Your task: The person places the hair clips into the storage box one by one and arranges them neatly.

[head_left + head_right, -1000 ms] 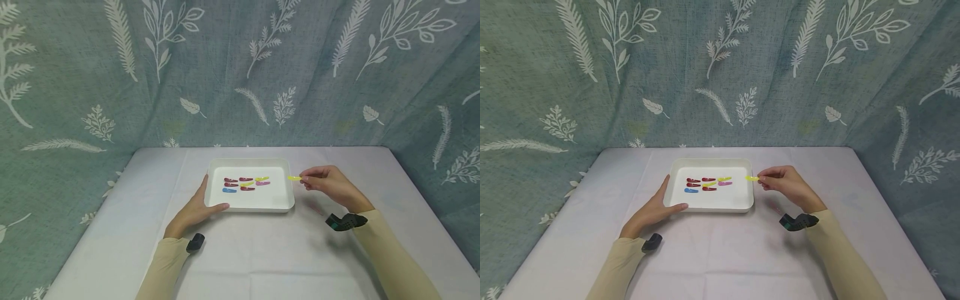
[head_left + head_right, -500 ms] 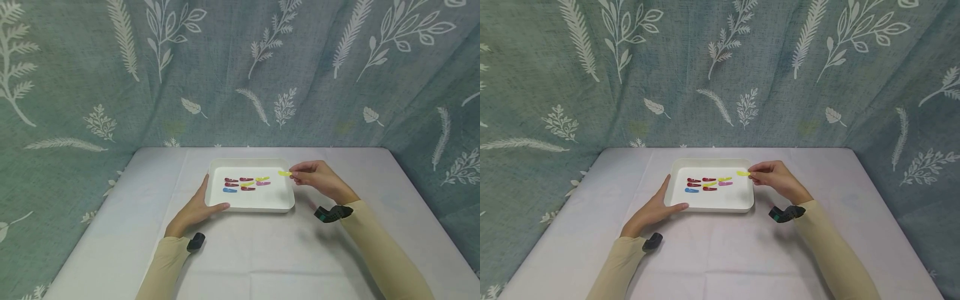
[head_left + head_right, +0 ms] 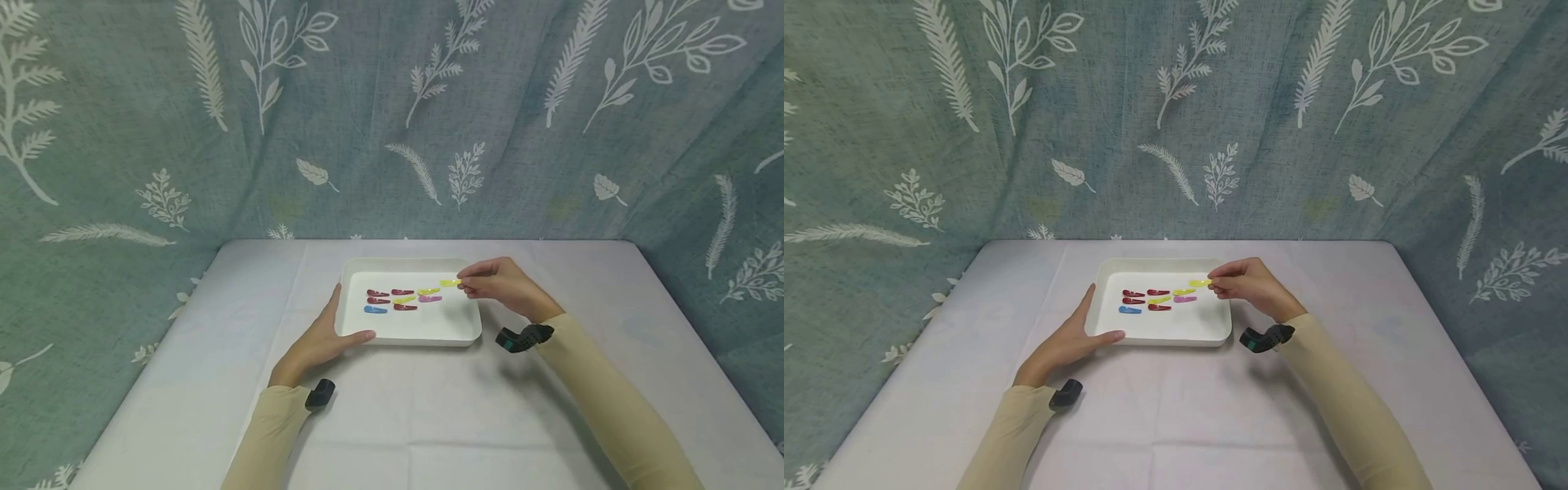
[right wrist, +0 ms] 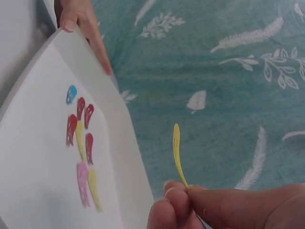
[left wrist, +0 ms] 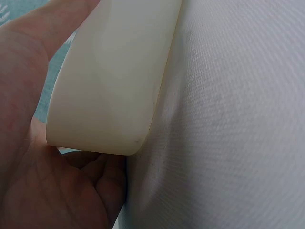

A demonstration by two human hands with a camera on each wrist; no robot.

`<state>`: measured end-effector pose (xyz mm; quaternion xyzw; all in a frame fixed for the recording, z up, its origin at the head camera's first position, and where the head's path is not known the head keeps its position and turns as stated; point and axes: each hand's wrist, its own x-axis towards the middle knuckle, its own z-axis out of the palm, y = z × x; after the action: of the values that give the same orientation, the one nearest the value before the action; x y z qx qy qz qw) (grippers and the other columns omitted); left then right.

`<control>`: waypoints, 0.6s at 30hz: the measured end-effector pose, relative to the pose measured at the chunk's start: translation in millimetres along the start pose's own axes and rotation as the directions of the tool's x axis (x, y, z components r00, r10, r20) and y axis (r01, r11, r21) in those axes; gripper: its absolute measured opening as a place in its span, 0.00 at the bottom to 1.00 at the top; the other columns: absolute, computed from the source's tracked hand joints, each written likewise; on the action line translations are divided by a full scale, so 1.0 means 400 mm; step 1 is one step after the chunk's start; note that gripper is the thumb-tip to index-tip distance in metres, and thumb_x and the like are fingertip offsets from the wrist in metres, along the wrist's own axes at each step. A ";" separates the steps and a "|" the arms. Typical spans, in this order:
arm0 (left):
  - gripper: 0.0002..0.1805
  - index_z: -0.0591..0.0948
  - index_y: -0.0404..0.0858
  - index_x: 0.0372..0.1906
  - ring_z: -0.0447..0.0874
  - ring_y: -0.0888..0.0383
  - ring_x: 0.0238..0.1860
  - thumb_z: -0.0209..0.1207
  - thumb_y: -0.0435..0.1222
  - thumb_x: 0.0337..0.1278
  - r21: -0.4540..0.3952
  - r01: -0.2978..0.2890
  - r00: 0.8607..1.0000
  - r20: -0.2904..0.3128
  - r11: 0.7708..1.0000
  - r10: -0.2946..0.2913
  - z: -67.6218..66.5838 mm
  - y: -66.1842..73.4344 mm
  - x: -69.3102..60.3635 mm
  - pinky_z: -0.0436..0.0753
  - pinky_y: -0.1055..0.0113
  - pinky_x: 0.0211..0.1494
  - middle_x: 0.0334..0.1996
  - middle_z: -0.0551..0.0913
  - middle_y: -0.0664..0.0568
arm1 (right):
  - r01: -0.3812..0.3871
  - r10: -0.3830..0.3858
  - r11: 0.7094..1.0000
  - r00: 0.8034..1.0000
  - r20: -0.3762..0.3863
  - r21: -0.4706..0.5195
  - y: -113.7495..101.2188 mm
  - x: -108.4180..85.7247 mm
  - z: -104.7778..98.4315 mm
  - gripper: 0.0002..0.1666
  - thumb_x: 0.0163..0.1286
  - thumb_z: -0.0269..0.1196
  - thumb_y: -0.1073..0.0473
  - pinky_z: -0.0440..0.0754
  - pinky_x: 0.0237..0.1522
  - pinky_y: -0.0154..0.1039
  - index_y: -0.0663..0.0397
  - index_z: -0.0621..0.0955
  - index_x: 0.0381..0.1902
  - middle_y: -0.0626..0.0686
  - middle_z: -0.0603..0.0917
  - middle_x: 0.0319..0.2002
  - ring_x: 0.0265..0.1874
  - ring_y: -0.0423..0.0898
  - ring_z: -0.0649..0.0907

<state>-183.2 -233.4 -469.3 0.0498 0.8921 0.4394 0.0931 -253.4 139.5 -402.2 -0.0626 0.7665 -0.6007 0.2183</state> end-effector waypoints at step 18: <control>0.75 0.33 0.52 0.85 0.48 0.45 0.85 0.75 0.63 0.45 -0.012 -0.005 1.000 0.002 1.000 0.005 -0.003 0.005 -0.002 0.55 0.36 0.82 0.86 0.45 0.50 | -0.081 0.083 0.993 0.996 -0.016 0.087 0.009 0.042 0.054 0.26 0.69 0.67 0.68 0.91 0.43 0.38 0.76 0.76 0.62 0.55 0.91 0.35 0.32 0.43 0.91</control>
<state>-182.6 -233.3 -467.0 0.0521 0.8892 0.4448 0.0933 -258.9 115.3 -413.9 -0.0158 0.7439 -0.6244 0.2378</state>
